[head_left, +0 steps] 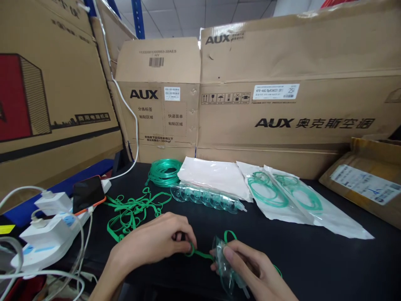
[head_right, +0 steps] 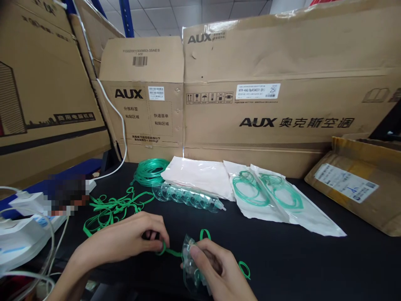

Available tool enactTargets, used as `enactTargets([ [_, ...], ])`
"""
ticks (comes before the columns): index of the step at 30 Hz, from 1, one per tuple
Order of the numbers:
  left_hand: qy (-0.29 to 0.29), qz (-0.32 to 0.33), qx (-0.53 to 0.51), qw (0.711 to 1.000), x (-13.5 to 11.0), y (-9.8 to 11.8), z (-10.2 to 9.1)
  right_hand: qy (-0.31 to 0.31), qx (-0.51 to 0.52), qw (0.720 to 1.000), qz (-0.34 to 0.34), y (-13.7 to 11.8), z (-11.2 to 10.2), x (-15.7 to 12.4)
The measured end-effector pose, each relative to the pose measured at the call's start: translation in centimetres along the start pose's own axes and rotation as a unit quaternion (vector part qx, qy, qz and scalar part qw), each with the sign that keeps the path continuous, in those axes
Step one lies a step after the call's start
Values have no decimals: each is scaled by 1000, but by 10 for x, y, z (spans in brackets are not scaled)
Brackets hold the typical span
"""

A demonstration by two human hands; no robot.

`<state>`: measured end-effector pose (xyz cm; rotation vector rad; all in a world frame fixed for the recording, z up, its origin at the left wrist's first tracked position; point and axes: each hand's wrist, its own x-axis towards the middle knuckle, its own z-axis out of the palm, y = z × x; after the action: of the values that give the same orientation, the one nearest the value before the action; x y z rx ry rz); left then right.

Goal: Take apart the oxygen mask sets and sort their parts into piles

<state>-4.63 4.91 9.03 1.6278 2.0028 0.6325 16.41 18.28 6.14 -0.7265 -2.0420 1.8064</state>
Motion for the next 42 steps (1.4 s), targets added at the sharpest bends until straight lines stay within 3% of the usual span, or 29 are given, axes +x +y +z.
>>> enactTargets([
  [3, 43, 35, -68, 996, 6, 9, -1, 7, 8, 1000, -4, 2, 1, 0],
  [7, 58, 76, -216, 972, 13, 17, -3, 11, 37, 999, 12, 2, 4, -2],
  [15, 145, 103, -330, 927, 17, 20, 1, 22, 21, 999, 34, 9, 4, -1],
  [18, 149, 100, -316, 932, 21, 24, 6, 49, 61, 996, 43, 10, 4, -1],
  [24, 175, 98, -160, 967, 28, 26, 18, 78, 210, 975, -10, 6, 5, 6],
  [30, 146, 90, -89, 981, 32, 28, 27, 91, 196, 976, -38, 8, 4, 11],
  [42, 141, 98, -118, 978, 34, 34, 34, 126, 164, 975, -75, 12, 12, 14],
])
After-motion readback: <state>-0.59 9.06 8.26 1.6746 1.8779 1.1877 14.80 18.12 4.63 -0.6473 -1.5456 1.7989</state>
